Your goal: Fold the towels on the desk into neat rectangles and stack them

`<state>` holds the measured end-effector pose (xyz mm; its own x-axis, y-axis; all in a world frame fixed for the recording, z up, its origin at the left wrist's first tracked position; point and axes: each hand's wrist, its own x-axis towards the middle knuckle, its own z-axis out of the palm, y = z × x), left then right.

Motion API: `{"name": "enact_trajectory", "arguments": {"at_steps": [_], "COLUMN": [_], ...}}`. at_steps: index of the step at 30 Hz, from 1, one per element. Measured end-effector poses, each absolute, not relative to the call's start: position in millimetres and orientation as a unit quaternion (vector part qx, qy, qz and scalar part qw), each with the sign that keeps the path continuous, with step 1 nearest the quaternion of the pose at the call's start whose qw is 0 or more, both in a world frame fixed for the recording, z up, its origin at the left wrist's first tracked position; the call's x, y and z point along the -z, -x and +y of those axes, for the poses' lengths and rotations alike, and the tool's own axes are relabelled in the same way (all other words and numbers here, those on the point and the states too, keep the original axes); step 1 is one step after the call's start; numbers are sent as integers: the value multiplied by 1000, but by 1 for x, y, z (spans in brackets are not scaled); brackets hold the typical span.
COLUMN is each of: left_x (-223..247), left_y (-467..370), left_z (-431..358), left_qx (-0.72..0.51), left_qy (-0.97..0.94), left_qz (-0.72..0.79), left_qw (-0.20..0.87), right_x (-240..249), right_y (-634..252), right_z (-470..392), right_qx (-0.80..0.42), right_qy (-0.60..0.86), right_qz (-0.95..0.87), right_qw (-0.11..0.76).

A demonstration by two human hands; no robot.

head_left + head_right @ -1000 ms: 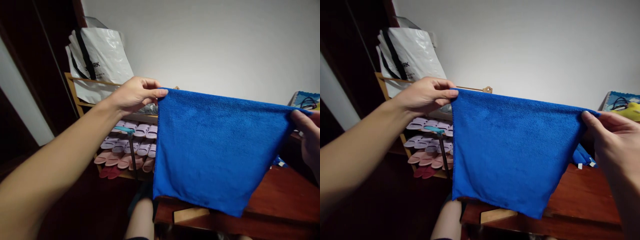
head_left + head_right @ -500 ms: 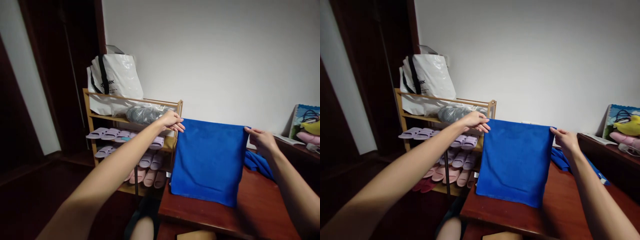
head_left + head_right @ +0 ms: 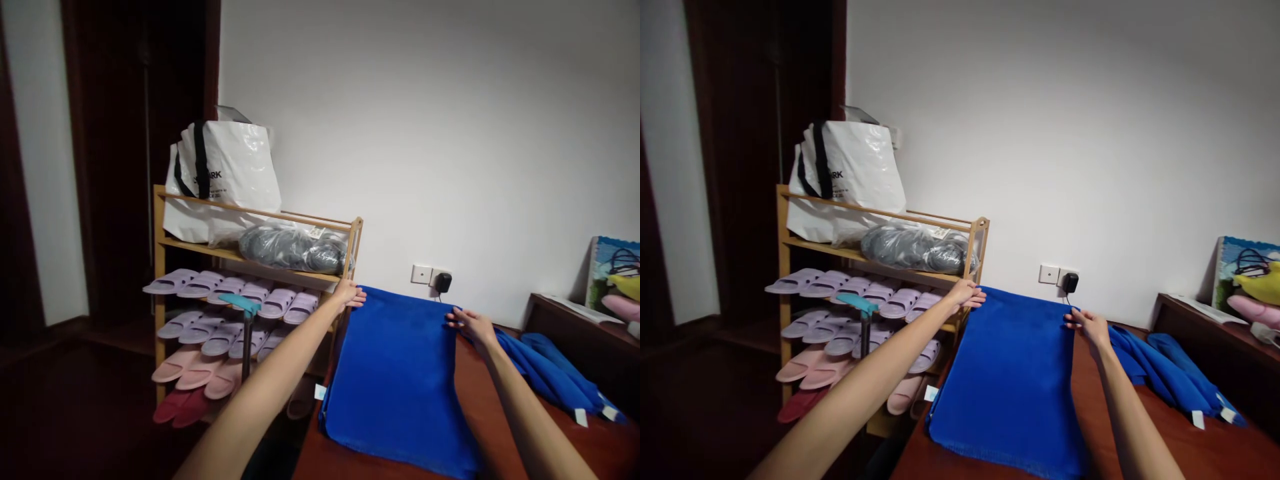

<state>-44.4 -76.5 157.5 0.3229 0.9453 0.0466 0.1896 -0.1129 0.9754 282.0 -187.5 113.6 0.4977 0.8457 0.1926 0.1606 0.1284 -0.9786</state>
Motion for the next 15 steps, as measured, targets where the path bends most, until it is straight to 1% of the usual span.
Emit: {"name": "enact_trajectory", "arguments": {"at_steps": [4,7,11,15], "left_x": [-126,-103,-60,-20], "left_y": [32,21,9,9], "left_z": [-55,-48,-58,-69], "left_qx": [-348,-299,-222,-142], "left_qy": [-675,-719,-796,-853], "left_qz": [461,483,486,460], "left_qw": [458,400,286,204], "right_x": [-86,-65,-25,12], "right_y": [-291,-290,-272,-260], "right_z": [-163,-149,-139,-138], "right_qx": [-254,-239,-200,-133], "right_qy": [635,673,711,740], "right_qz": [-430,-457,-542,-608], "right_qw": [589,530,402,255]}}
